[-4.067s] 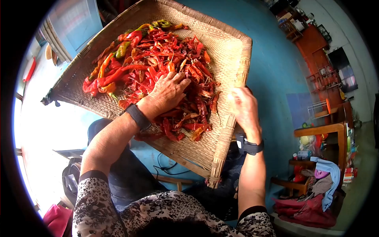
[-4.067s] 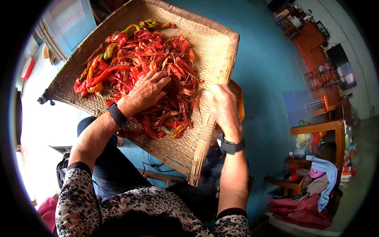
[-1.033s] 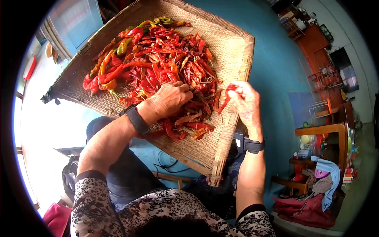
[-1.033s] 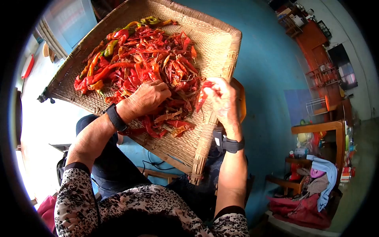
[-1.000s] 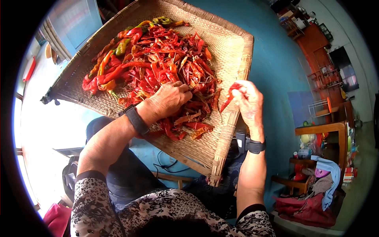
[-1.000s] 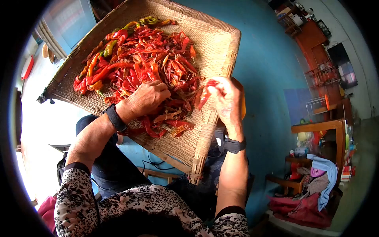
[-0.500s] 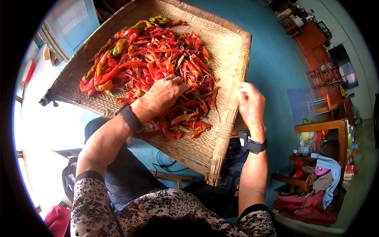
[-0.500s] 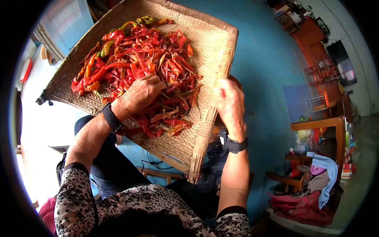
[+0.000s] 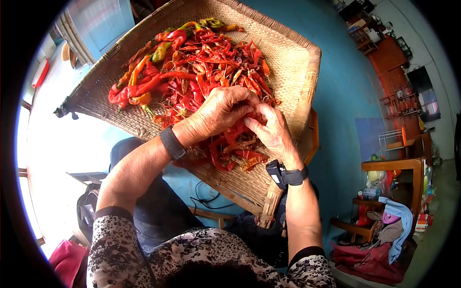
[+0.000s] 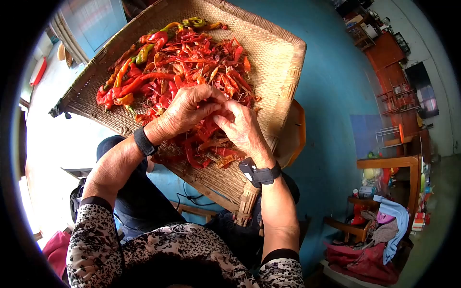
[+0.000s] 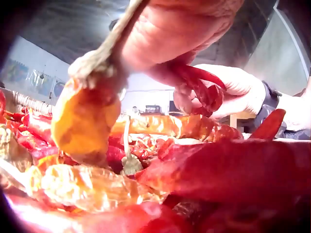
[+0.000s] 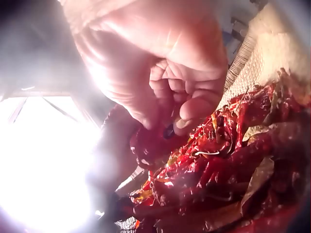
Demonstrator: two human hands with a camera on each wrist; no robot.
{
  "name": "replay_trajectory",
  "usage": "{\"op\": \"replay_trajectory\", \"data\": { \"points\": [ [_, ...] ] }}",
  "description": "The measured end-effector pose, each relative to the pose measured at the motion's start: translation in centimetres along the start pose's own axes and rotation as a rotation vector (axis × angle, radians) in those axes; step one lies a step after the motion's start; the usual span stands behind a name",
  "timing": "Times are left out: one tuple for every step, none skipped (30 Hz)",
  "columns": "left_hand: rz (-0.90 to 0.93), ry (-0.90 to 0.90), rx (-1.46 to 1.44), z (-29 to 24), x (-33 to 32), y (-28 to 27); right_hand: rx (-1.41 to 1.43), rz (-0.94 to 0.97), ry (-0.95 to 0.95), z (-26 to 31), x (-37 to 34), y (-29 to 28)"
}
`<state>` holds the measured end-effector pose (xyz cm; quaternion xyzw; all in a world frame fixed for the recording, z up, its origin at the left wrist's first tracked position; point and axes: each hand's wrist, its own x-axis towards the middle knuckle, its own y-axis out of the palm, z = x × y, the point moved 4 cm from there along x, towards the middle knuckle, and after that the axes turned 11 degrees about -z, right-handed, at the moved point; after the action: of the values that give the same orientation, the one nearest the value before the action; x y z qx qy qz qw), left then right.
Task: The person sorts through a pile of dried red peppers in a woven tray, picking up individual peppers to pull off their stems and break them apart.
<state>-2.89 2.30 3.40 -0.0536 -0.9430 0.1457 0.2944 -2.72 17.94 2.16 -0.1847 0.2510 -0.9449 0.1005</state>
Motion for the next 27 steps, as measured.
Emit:
{"op": "replay_trajectory", "data": {
  "points": [
    [0.0,-0.023,-0.014,0.0,0.1,0.0,-0.06,0.006,-0.004,0.3,0.0,-0.3],
    [0.0,-0.022,-0.014,0.1,0.0,0.1,-0.061,0.005,-0.005,0.0,-0.1,-0.4],
    [-0.011,-0.012,0.012,0.2,0.0,0.1,-0.003,-0.005,0.077,-0.8,-0.4,-0.5],
    [-0.02,-0.002,0.037,0.3,0.0,0.3,0.055,-0.017,0.161,-1.4,-0.6,-0.8],
    [-0.016,0.0,0.034,0.6,-0.1,0.5,0.054,-0.021,0.163,-1.5,-0.7,-1.1],
    [-0.041,0.001,0.021,0.9,-0.1,0.6,0.071,-0.056,0.159,-1.6,-0.8,-1.5],
    [-0.066,0.003,0.008,1.1,-0.1,0.6,0.089,-0.092,0.153,-1.7,-0.9,-1.9],
    [-0.046,-0.009,0.017,1.3,-0.1,0.7,0.101,-0.115,0.156,-1.8,-1.1,-2.3],
    [-0.041,-0.006,0.015,1.4,-0.1,0.9,0.1,-0.121,0.157,-1.8,-1.3,-2.7],
    [-0.031,-0.012,0.026,1.8,-0.1,1.1,0.082,-0.155,0.123,-1.8,-1.5,-3.2],
    [-0.021,-0.019,0.038,2.1,-0.2,1.3,0.063,-0.187,0.089,-1.7,-1.7,-3.5],
    [-0.015,-0.006,0.036,2.0,-0.2,1.5,0.109,-0.197,0.066,-1.9,-1.9,-3.6],
    [-0.01,-0.005,0.034,2.0,-0.2,1.5,0.108,-0.202,0.069,-2.0,-2.1,-4.0],
    [0.038,-0.005,0.104,2.0,-0.2,1.6,0.113,-0.241,0.063,-1.8,-2.3,-4.9],
    [0.085,-0.004,0.176,2.0,-0.3,1.7,0.118,-0.279,0.056,-1.5,-2.3,-5.7],
    [0.076,0.024,0.157,2.0,-0.3,1.8,0.26,-0.292,0.14,-1.3,-2.5,-6.4],
    [0.078,0.024,0.156,2.1,-0.3,1.9,0.228,-0.287,0.111,-1.5,-2.6,-7.1],
    [0.088,0.044,0.188,2.0,-0.4,2.0,0.196,-0.319,0.088,-1.8,-2.9,-7.6],
    [0.102,0.064,0.219,1.9,-0.4,2.1,0.165,-0.353,0.066,-2.1,-3.2,-7.9],
    [0.107,0.065,0.217,1.9,-0.5,2.2,-0.005,-0.431,0.008,-2.4,-3.5,-8.8],
    [0.102,0.072,0.212,1.9,-0.5,2.2,-0.176,-0.503,-0.051,-2.6,-3.7,-9.8],
    [0.095,0.078,0.207,1.9,-0.5,2.1,-0.191,-0.562,0.022,-3.4,-4.0,-10.9],
    [0.096,0.078,0.206,1.9,-0.6,2.2,-0.132,-0.648,0.011,-3.7,-4.1,-11.7],
    [0.085,0.077,0.201,2.0,-0.6,2.1,-0.132,-0.649,0.012,-4.0,-4.3,-12.6],
    [0.074,0.077,0.195,2.0,-0.5,2.1,-0.422,-0.645,-0.042,-4.0,-4.6,-13.6],
    [0.073,0.077,0.194,1.9,-0.5,2.1,-0.711,-0.632,-0.098,-3.9,-4.7,-14.0],
    [0.076,0.061,0.187,1.7,-0.4,2.1,-0.711,-0.632,-0.099,-3.6,-4.6,-13.7]
  ]
}}
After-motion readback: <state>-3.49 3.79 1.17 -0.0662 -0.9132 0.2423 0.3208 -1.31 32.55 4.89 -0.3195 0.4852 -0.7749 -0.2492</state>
